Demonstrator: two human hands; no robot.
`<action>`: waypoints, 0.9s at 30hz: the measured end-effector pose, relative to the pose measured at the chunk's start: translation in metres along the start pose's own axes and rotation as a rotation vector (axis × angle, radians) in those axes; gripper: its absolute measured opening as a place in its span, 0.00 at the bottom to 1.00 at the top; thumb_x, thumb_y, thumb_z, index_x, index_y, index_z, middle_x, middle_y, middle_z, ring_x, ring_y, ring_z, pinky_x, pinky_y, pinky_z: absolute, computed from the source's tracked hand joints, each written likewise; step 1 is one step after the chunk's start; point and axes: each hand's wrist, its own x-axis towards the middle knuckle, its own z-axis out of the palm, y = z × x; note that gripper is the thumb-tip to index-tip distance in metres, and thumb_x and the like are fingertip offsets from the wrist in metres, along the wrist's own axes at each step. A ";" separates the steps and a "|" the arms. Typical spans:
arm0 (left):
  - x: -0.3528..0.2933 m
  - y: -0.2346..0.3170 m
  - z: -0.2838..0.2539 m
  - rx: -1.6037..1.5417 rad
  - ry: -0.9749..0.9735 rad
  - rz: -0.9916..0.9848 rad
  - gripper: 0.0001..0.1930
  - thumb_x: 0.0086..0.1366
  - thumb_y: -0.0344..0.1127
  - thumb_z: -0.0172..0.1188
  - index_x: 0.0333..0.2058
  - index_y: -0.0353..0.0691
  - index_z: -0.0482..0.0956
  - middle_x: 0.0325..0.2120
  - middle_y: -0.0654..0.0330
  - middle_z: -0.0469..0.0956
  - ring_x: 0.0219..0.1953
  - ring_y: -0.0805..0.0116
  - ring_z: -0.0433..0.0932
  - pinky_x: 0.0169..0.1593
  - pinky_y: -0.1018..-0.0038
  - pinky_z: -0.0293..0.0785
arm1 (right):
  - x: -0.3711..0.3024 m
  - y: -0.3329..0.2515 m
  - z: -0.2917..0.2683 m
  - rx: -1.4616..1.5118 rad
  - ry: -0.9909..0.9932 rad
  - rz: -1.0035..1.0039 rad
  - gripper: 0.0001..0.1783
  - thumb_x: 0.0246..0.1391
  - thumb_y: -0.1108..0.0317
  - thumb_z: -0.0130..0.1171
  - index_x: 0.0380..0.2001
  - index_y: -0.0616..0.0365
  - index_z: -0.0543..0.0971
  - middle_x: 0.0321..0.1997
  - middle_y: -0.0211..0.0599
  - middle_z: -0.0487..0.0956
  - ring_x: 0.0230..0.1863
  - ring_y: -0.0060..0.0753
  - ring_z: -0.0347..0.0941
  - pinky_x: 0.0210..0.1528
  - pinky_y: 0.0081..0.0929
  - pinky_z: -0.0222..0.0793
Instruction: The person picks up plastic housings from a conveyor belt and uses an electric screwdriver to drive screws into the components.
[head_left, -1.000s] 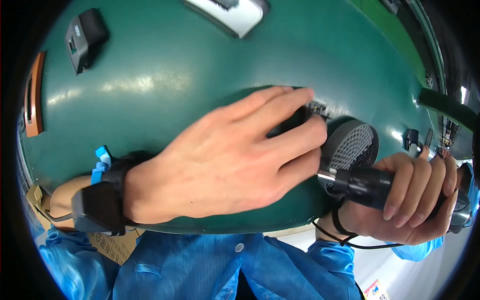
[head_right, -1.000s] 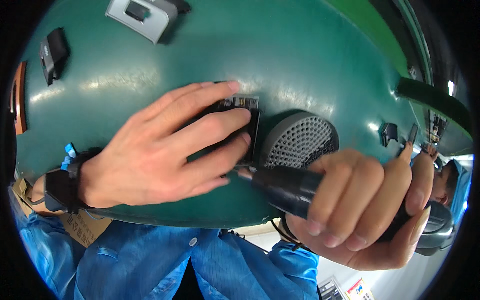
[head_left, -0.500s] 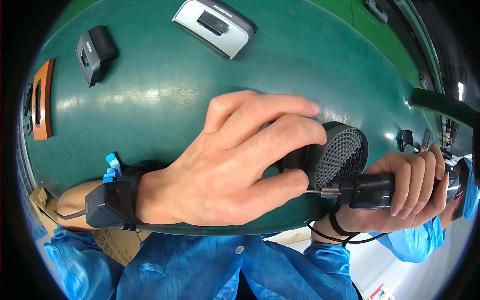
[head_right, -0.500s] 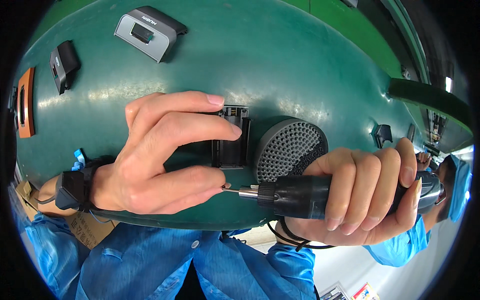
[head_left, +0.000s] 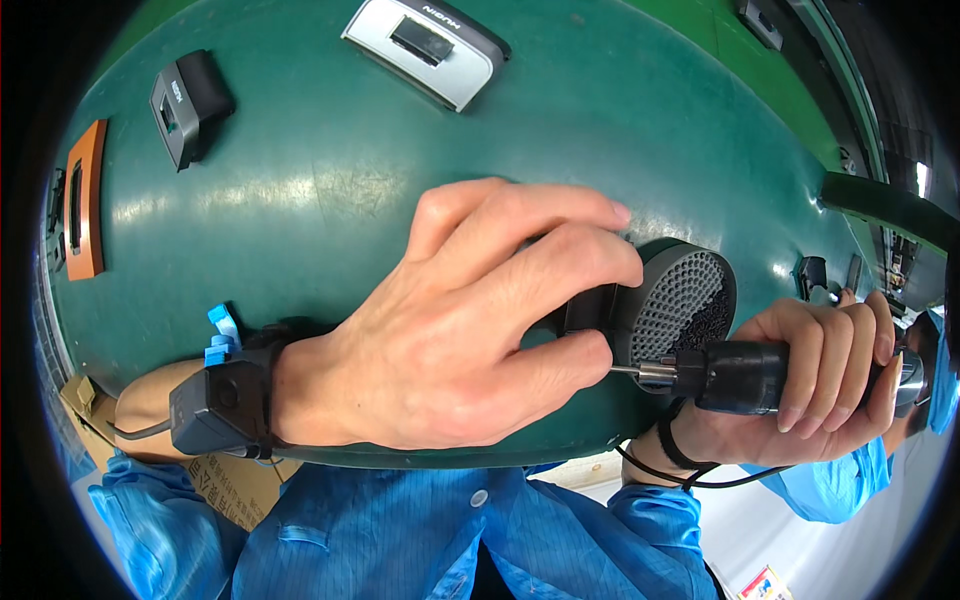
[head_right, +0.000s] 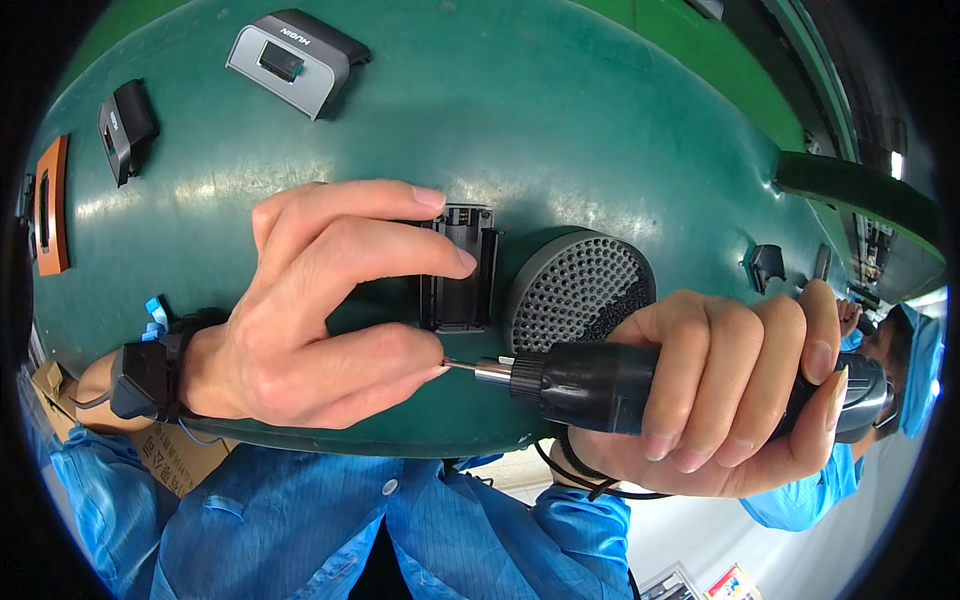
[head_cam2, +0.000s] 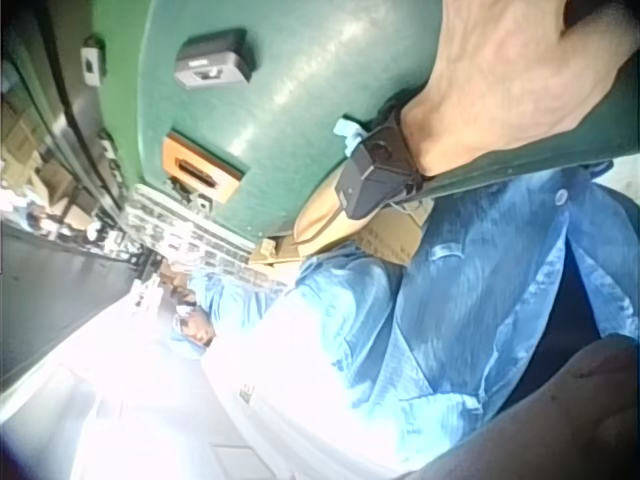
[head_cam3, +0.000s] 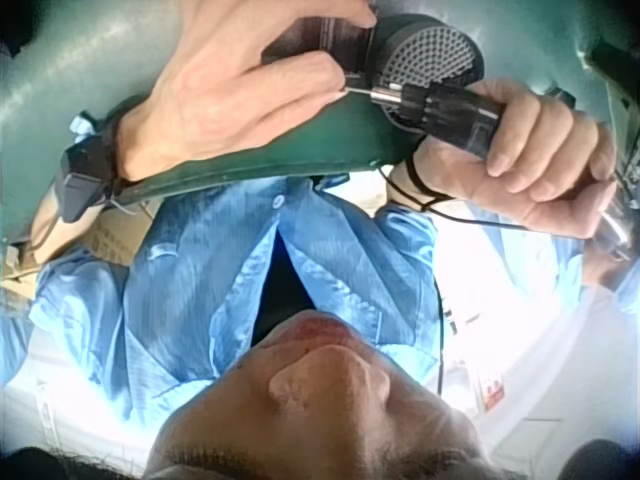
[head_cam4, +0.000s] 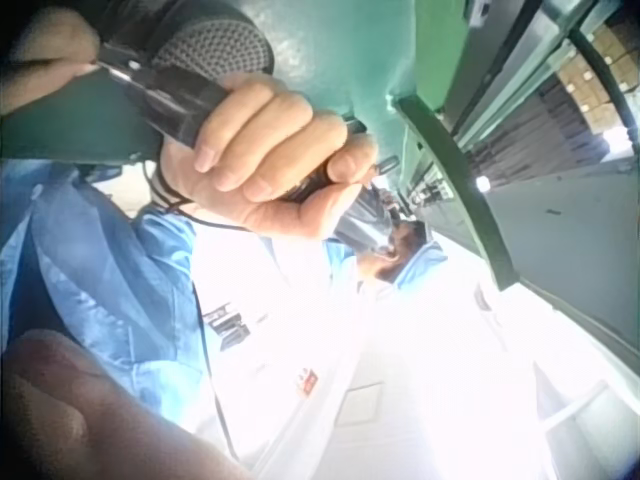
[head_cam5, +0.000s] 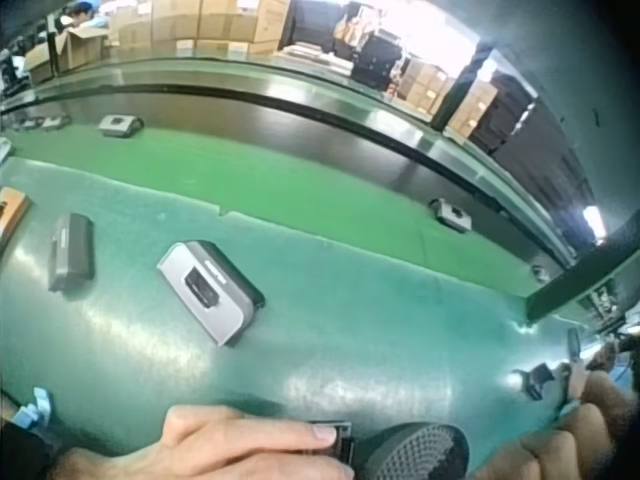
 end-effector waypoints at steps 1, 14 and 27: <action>0.000 0.000 0.000 -0.002 -0.002 0.000 0.11 0.35 0.34 0.71 0.21 0.43 0.79 0.43 0.54 0.81 0.52 0.50 0.77 0.49 0.63 0.63 | 0.000 0.000 0.000 0.000 0.001 0.001 0.09 0.62 0.68 0.54 0.34 0.56 0.65 0.14 0.26 0.68 0.10 0.17 0.65 0.14 0.15 0.68; 0.000 0.002 -0.004 0.009 -0.064 -0.026 0.14 0.37 0.34 0.72 0.24 0.41 0.79 0.49 0.50 0.78 0.54 0.47 0.75 0.53 0.59 0.64 | -0.002 0.001 0.002 -0.052 -0.048 0.025 0.09 0.61 0.69 0.56 0.35 0.57 0.65 0.14 0.27 0.69 0.10 0.17 0.65 0.14 0.15 0.66; 0.000 -0.003 0.002 0.054 -0.247 -0.232 0.29 0.36 0.33 0.76 0.40 0.41 0.75 0.58 0.49 0.69 0.63 0.43 0.66 0.56 0.52 0.64 | -0.014 0.018 0.010 -0.311 -0.283 -0.017 0.11 0.58 0.68 0.54 0.37 0.59 0.63 0.14 0.29 0.67 0.10 0.20 0.63 0.13 0.17 0.65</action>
